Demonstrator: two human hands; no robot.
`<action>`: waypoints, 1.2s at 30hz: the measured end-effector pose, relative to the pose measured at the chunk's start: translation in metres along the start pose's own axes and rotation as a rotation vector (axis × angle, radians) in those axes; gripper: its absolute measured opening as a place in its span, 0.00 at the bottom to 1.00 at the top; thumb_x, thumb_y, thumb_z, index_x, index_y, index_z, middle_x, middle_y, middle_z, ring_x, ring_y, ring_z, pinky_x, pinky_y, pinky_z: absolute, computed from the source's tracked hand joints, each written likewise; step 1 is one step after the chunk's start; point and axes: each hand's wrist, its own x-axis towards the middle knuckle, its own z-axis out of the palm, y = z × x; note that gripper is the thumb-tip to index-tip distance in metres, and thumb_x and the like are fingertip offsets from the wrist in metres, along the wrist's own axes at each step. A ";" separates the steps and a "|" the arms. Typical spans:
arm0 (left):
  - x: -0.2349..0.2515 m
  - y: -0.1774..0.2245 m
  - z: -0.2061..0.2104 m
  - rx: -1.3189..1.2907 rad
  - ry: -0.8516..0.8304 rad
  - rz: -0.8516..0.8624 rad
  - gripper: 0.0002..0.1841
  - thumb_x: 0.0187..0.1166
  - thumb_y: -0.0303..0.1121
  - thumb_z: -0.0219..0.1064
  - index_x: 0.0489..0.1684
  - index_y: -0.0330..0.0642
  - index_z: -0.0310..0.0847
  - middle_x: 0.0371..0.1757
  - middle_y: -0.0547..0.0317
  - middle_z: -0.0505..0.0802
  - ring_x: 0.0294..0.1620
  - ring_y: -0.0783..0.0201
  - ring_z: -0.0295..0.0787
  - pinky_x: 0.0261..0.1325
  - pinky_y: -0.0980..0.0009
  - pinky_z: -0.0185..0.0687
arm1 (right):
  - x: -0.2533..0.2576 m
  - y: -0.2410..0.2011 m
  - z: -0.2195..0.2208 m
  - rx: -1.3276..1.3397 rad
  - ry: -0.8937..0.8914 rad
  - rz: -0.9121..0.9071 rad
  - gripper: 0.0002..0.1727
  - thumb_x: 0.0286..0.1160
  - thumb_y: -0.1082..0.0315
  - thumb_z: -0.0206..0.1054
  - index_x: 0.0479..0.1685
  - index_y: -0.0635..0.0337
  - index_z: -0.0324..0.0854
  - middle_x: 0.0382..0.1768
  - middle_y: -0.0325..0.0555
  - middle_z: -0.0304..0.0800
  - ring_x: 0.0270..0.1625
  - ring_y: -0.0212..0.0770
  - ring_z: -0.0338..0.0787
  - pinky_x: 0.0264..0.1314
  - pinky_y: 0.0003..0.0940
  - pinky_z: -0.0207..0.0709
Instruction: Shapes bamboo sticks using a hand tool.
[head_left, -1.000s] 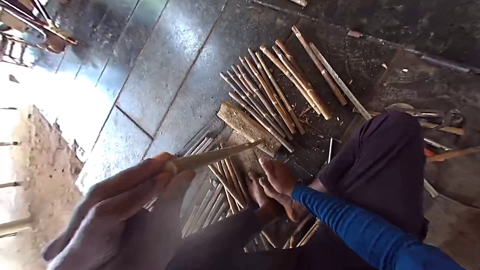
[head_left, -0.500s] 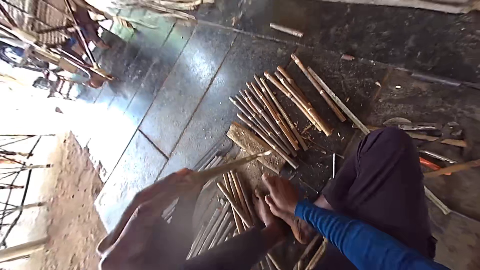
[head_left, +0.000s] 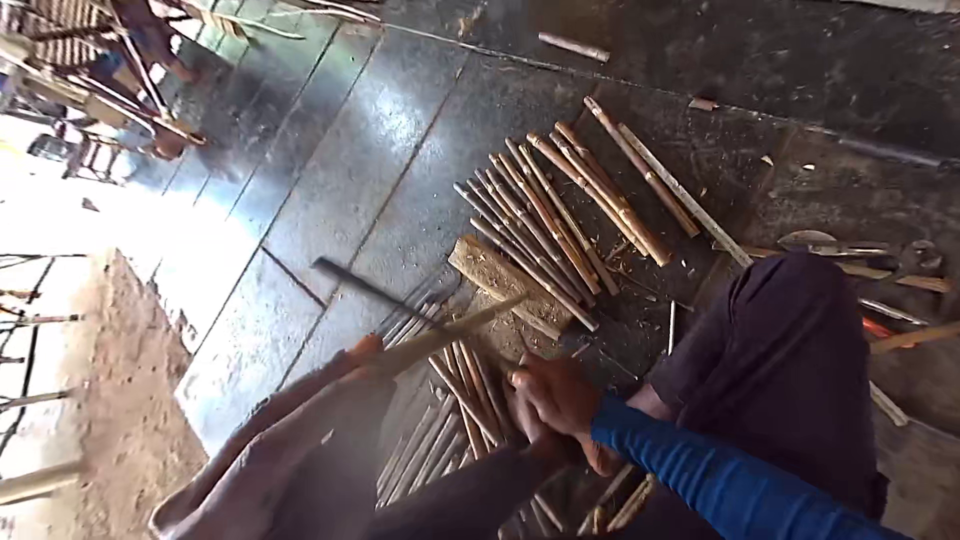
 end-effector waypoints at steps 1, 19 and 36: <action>-0.003 0.003 -0.002 -0.007 0.000 -0.003 0.13 0.78 0.22 0.70 0.56 0.45 0.92 0.59 0.56 0.96 0.60 0.55 0.94 0.63 0.60 0.93 | -0.006 0.004 0.006 0.018 -0.029 0.085 0.36 0.91 0.37 0.36 0.46 0.53 0.85 0.29 0.45 0.88 0.36 0.47 0.92 0.42 0.55 0.85; 0.024 0.045 0.021 -0.153 0.147 -0.227 0.14 0.70 0.16 0.68 0.30 0.49 0.94 0.41 0.68 0.99 0.52 0.64 0.96 0.60 0.69 0.90 | -0.002 0.003 0.001 -0.030 0.085 -0.061 0.28 0.91 0.44 0.47 0.37 0.55 0.85 0.23 0.43 0.85 0.29 0.43 0.90 0.33 0.49 0.85; 0.007 0.002 0.000 -0.223 -0.128 0.003 0.08 0.78 0.25 0.67 0.45 0.48 0.91 0.58 0.59 0.96 0.60 0.60 0.94 0.67 0.62 0.90 | 0.007 0.007 -0.001 0.058 0.103 -0.058 0.33 0.92 0.40 0.43 0.38 0.57 0.84 0.25 0.44 0.85 0.32 0.42 0.89 0.37 0.48 0.84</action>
